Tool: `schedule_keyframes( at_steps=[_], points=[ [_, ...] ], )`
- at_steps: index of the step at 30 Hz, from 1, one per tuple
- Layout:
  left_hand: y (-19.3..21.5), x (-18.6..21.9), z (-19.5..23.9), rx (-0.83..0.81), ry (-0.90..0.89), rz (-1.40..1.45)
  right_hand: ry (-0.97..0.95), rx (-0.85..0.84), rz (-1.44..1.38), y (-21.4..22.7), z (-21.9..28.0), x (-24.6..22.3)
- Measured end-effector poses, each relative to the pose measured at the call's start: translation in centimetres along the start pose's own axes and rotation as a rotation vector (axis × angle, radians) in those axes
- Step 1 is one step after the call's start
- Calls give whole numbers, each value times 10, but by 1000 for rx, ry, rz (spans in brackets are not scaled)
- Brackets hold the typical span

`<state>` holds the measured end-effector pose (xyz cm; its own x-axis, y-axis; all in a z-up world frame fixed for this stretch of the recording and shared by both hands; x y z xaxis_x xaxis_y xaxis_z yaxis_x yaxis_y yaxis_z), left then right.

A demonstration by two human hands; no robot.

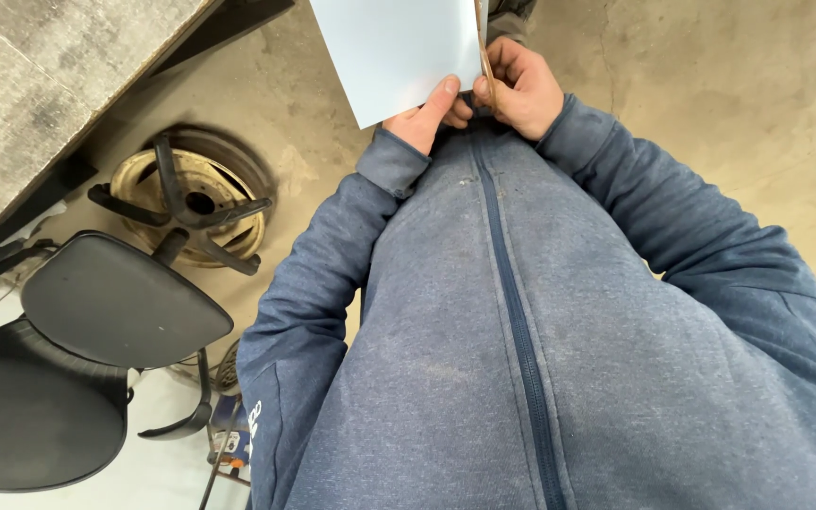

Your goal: Cutting a white sheet of motor insulation material using scissors.

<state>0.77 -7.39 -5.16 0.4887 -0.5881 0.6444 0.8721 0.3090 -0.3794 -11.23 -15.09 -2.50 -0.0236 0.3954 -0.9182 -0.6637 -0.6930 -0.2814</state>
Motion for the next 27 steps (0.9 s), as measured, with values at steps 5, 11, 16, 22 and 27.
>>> schedule_keyframes(
  at_steps=[5, 11, 16, 22, 27],
  points=[
    [-1, 4, 2, 6, -3, -14, 1, 7, -18, 1, -1, -1],
    [-1, 8, 5, 12, -7, -4, 31, 2, -29, 2, -2, -3],
    [-5, 12, 12, -5, 2, -15, 39, 23, 16, 1, -6, -16],
    [-16, 14, 23, -15, 1, -73, 16, 93, 2, 9, -5, -10],
    [-15, 9, 22, -36, -3, -55, 2, 78, -2, 6, -2, -7]
  ],
)
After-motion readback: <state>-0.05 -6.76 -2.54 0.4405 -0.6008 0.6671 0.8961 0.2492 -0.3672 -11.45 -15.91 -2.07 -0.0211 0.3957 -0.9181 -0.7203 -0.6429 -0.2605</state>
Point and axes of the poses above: each hand's wrist, its own z-axis away from the middle knuckle, its own y-axis out of the back of the hand, x = y × z, the point moved 10 cm from there along -z, towards the middle knuckle, and after that the axes turned 13 degrees about y, right-handed, at the moved point
